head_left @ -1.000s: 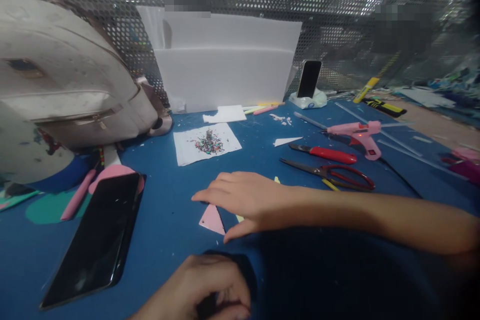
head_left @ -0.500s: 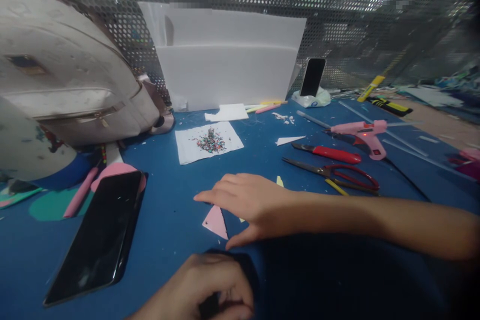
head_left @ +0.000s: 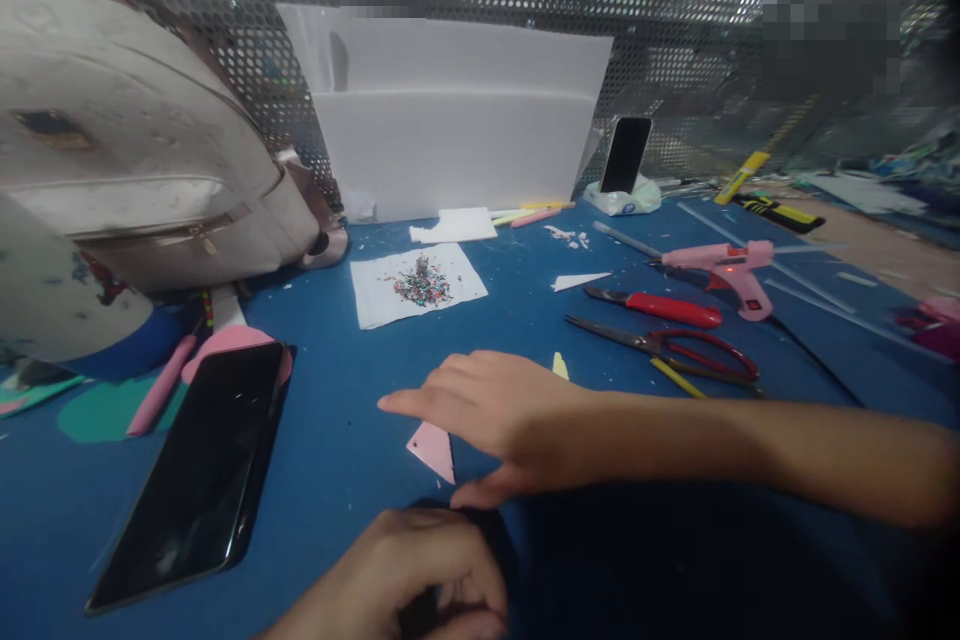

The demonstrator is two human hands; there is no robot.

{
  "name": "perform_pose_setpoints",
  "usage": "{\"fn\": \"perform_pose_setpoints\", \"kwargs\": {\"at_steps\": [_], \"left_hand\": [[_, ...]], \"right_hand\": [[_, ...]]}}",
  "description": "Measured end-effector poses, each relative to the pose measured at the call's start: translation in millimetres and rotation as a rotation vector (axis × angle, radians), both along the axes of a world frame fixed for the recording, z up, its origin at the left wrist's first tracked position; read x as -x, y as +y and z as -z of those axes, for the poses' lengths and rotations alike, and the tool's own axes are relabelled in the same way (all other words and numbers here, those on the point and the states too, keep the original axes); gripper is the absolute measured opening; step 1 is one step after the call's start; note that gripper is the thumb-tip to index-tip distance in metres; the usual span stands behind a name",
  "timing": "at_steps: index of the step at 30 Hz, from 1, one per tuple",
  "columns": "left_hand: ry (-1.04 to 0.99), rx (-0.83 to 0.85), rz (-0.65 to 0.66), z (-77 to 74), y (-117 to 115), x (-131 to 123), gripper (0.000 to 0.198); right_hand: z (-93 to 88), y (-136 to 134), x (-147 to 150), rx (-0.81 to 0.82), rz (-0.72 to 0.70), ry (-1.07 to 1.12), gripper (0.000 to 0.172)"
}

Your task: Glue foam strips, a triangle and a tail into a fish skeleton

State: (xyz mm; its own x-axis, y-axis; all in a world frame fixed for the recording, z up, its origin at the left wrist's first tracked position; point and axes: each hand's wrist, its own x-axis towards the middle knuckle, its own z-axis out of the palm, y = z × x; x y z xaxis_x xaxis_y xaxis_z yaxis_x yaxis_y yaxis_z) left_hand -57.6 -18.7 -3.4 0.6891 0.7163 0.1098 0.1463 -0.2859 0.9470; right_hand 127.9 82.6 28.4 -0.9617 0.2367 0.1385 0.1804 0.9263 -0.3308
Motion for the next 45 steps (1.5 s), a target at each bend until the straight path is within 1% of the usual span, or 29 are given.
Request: {"fn": "perform_pose_setpoints", "kwargs": {"at_steps": [5,7,11,15,19,25,27,31,35,41,45], "left_hand": [[0.008,-0.008,-0.004,0.4,2,-1,0.013],[0.000,-0.013,0.003,1.5,3,0,0.013],[0.003,-0.006,-0.001,2.1,3,0,0.013],[0.002,0.010,-0.004,0.9,-1,1,0.013],[0.002,0.026,0.012,-0.2,-2,2,0.016],[-0.017,0.022,0.015,0.3,1,1,0.014],[-0.032,0.019,0.032,1.3,1,1,0.013],[-0.033,0.017,0.011,2.2,1,2,0.011],[-0.006,0.004,0.009,-0.4,0,2,0.012],[-0.018,0.030,-0.016,-4.2,1,-2,0.014],[-0.021,0.006,-0.012,-4.4,1,-2,0.012]], "right_hand": [[11.4,-1,2,-0.044,0.090,0.008,0.084],[12.9,-2,3,-0.060,0.113,-0.006,0.083],[11.9,-3,5,-0.052,0.116,0.000,0.079],[4.6,-4,4,-0.015,0.088,0.015,0.079],[-10.0,-8,0,0.052,0.062,0.029,0.077],[-24.1,-12,-4,0.116,0.033,0.063,0.081],[-27.6,-13,-4,0.170,0.040,0.080,0.082],[-35.3,-15,-5,0.305,0.112,0.103,0.081],[-37.3,-17,-7,0.392,0.146,0.110,0.084],[-33.5,-16,-7,0.448,0.170,0.111,0.089],[-34.8,-16,-6,0.448,0.174,0.101,0.089]]}}
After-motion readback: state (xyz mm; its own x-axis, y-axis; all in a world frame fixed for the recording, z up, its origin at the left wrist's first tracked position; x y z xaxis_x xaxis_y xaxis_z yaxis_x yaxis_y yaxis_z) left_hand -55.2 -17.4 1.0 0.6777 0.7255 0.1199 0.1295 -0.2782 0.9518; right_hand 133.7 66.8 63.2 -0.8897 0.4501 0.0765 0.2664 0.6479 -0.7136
